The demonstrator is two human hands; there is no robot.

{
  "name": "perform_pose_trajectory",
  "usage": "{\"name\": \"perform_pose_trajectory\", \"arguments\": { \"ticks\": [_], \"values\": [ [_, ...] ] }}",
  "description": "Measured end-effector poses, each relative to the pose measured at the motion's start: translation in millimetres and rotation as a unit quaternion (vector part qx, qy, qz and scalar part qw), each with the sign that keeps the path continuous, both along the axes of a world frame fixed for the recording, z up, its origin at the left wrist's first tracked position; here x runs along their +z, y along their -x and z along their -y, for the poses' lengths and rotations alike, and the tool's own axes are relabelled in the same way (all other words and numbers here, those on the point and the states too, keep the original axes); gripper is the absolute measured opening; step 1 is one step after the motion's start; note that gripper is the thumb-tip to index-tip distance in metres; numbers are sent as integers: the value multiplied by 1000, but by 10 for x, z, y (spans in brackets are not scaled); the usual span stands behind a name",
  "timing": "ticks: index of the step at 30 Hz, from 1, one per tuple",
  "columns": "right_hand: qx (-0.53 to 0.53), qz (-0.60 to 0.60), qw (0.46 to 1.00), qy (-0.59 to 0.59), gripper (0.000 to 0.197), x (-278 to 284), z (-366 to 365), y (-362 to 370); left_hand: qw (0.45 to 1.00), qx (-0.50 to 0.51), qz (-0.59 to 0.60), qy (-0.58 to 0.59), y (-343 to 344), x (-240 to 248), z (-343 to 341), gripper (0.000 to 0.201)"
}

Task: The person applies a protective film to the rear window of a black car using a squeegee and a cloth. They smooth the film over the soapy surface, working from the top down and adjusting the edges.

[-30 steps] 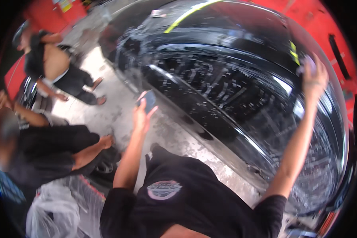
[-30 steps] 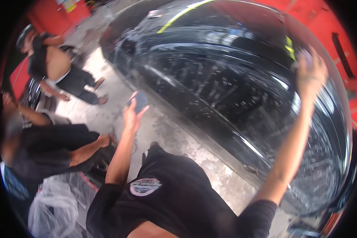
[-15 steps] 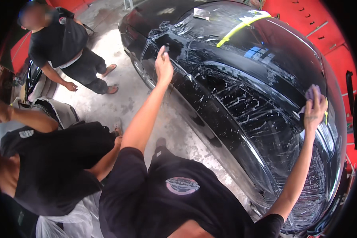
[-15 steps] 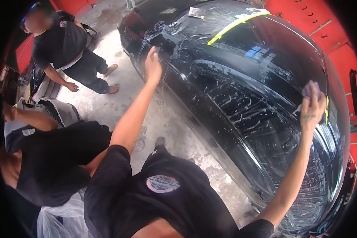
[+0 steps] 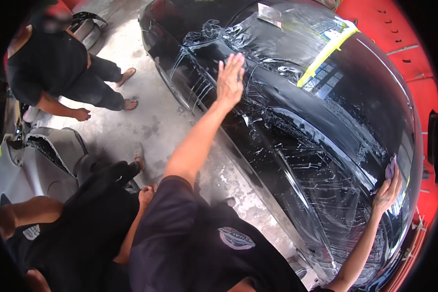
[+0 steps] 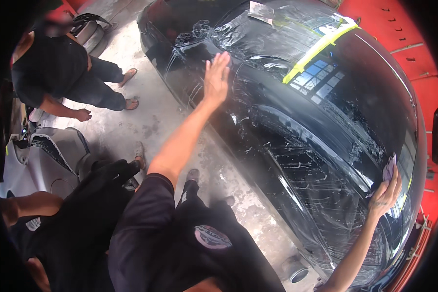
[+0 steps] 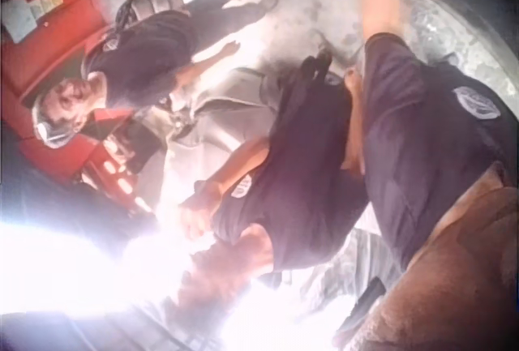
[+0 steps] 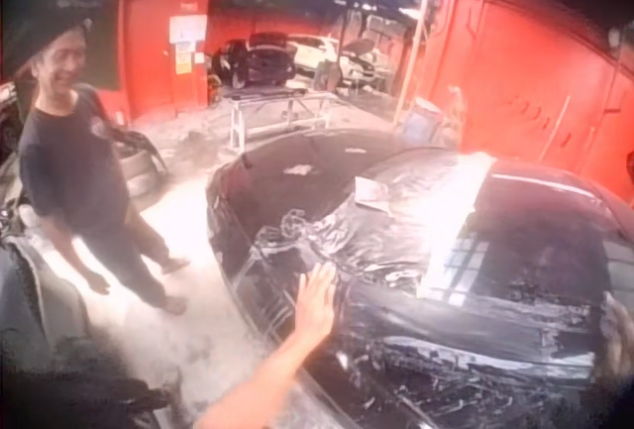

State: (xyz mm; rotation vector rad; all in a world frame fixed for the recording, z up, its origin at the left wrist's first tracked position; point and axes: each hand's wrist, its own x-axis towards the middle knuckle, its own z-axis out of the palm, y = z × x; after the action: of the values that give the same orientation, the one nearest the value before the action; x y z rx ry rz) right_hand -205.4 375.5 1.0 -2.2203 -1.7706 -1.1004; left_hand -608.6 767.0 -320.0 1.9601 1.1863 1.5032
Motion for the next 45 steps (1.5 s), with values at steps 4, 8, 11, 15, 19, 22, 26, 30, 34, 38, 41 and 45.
{"name": "perform_pose_trajectory", "arguments": {
  "ticks": [4, 8, 11, 15, 19, 22, 26, 30, 34, 38, 41, 45],
  "values": [
    [5, -8, 1000, 4, 49, 26, -45, 21, 995, 61, -69, 28, 254, -73, -554, 40],
    [10, -9, 1000, 1, 48, 26, -197, 72, 987, 144, -66, 43, 61, -176, -447, 41],
    [-10, -12, 1000, -5, 48, -1, -80, 32, 997, 53, 46, 25, -238, -23, 167, 39],
    [-21, -11, 1000, -2, 49, -39, -50, 38, 997, 71, 9, 23, 192, -220, -573, 39],
    [-13, 1, 1000, 0, 49, 8, -149, -4, 987, 137, -66, 54, 239, -152, -679, 40],
    [-23, -12, 1000, -2, 50, 2, -79, 55, 998, 38, -49, 0, -76, 4, -26, 40],
    [-6, -5, 1000, 0, 50, -25, -39, 33, 996, 22, -73, -41, 222, -39, -296, 36],
    [-3, 3, 1000, -4, 49, 22, -178, 61, 997, 44, -54, 15, 86, 56, -216, 37],
    [-3, 2, 1000, 4, 48, 8, -129, 110, 1000, -5, 10, -19, -183, 110, 378, 35],
    [-10, 5, 1000, 6, 48, 15, -142, 82, 999, -15, -37, -20, -204, 284, -30, 34],
    [-2, 4, 1000, 3, 48, 17, -66, 62, 998, -38, -44, -24, -26, 184, 178, 37],
    [-7, 5, 1000, -2, 48, -21, -114, 46, 999, -26, -30, 6, 18, 148, 221, 39]
  ]
}}
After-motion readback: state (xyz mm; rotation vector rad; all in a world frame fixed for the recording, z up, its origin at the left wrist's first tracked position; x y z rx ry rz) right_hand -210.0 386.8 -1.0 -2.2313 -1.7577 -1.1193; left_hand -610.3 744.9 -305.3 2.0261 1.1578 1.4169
